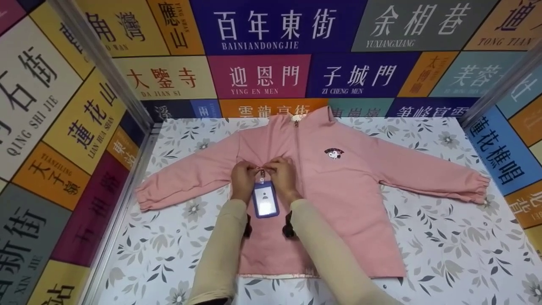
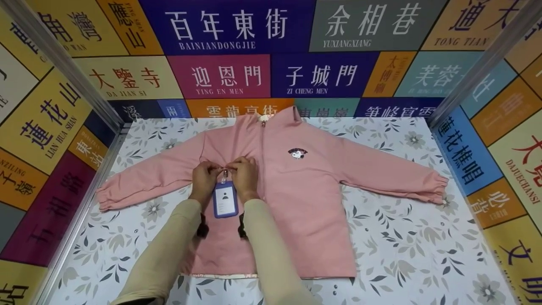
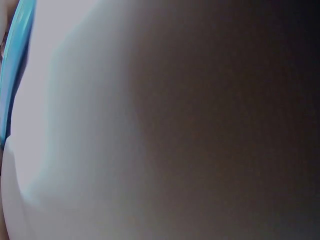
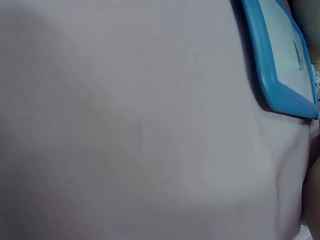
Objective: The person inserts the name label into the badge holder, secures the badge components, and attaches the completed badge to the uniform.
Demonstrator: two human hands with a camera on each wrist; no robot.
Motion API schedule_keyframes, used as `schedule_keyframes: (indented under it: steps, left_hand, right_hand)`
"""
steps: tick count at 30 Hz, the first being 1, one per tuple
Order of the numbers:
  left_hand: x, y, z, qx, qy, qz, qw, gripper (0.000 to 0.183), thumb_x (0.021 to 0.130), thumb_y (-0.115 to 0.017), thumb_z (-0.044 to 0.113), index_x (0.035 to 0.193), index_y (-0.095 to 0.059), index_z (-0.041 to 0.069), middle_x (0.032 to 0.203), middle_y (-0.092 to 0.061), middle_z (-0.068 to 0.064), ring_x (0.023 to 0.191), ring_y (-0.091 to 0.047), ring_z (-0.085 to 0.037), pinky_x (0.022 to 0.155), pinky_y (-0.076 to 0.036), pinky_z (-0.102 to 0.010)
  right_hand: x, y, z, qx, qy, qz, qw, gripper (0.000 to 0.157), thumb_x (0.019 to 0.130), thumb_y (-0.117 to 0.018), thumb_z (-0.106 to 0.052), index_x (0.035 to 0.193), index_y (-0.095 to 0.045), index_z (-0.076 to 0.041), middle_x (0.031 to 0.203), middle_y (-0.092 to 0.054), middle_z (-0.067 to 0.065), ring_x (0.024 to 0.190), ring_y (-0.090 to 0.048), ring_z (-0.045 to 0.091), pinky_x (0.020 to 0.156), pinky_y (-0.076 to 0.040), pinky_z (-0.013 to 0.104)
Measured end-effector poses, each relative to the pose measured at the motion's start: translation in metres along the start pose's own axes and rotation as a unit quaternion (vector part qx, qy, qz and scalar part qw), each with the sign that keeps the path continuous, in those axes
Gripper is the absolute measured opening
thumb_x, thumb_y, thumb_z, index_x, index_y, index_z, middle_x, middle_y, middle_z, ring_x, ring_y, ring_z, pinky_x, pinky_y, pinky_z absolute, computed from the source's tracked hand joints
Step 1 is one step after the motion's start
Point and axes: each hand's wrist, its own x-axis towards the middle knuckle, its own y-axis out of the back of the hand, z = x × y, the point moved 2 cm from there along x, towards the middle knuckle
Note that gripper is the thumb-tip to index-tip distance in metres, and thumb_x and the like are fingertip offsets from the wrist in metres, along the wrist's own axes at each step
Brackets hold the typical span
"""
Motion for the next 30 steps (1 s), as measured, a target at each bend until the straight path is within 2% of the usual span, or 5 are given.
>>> schedule_keyframes:
  steps: [10,16,23,26,30]
  left_hand:
    - [-0.002,-0.001,0.000,-0.002,-0.012,0.000,0.9999,0.004,0.082,-0.077,0.004,0.081,-0.074,0.002,0.082,-0.071,-0.013,0.081,-0.066,-0.029,0.079,-0.054,-0.040]
    - [-0.003,-0.003,-0.001,-0.002,-0.006,-0.006,1.0000,0.004,0.084,-0.076,0.004,0.081,-0.073,0.004,0.083,-0.071,-0.013,0.081,-0.067,-0.028,0.079,-0.055,-0.039]
    - [-0.005,-0.008,-0.004,-0.006,-0.021,-0.015,0.9996,0.003,0.085,-0.074,0.005,0.083,-0.073,0.003,0.083,-0.070,-0.012,0.082,-0.067,-0.027,0.079,-0.055,-0.039]
    - [-0.005,-0.009,-0.006,-0.006,-0.026,-0.026,0.9993,0.003,0.087,-0.072,0.006,0.088,-0.073,0.003,0.087,-0.069,-0.012,0.085,-0.065,-0.027,0.082,-0.054,-0.038]
    - [-0.005,-0.006,-0.011,0.028,-0.044,-0.045,0.9977,0.013,0.092,-0.068,0.012,0.102,-0.071,0.005,0.104,-0.065,-0.011,0.100,-0.059,-0.029,0.094,-0.048,-0.041]
  right_hand:
    - [-0.001,-0.001,0.004,-0.015,0.054,0.021,0.998,0.016,0.083,-0.074,-0.003,0.091,-0.082,-0.014,0.096,-0.072,0.006,0.096,-0.056,0.029,0.088,-0.042,0.043]
    - [-0.003,-0.002,0.006,-0.010,0.056,0.018,0.998,0.017,0.083,-0.072,-0.002,0.092,-0.081,-0.013,0.098,-0.072,0.007,0.097,-0.055,0.030,0.088,-0.041,0.044]
    - [-0.005,0.000,0.010,-0.008,0.052,0.013,0.999,0.014,0.086,-0.072,-0.004,0.095,-0.081,-0.012,0.099,-0.071,0.007,0.098,-0.056,0.030,0.090,-0.040,0.044]
    - [-0.005,0.001,0.013,-0.011,0.051,-0.003,0.999,0.017,0.088,-0.071,-0.006,0.102,-0.079,-0.012,0.103,-0.070,0.007,0.100,-0.055,0.029,0.092,-0.039,0.044]
    - [-0.005,0.002,0.012,-0.021,0.072,-0.044,0.996,0.033,0.088,-0.070,-0.006,0.122,-0.070,-0.007,0.117,-0.065,0.012,0.110,-0.055,0.033,0.100,-0.041,0.047]
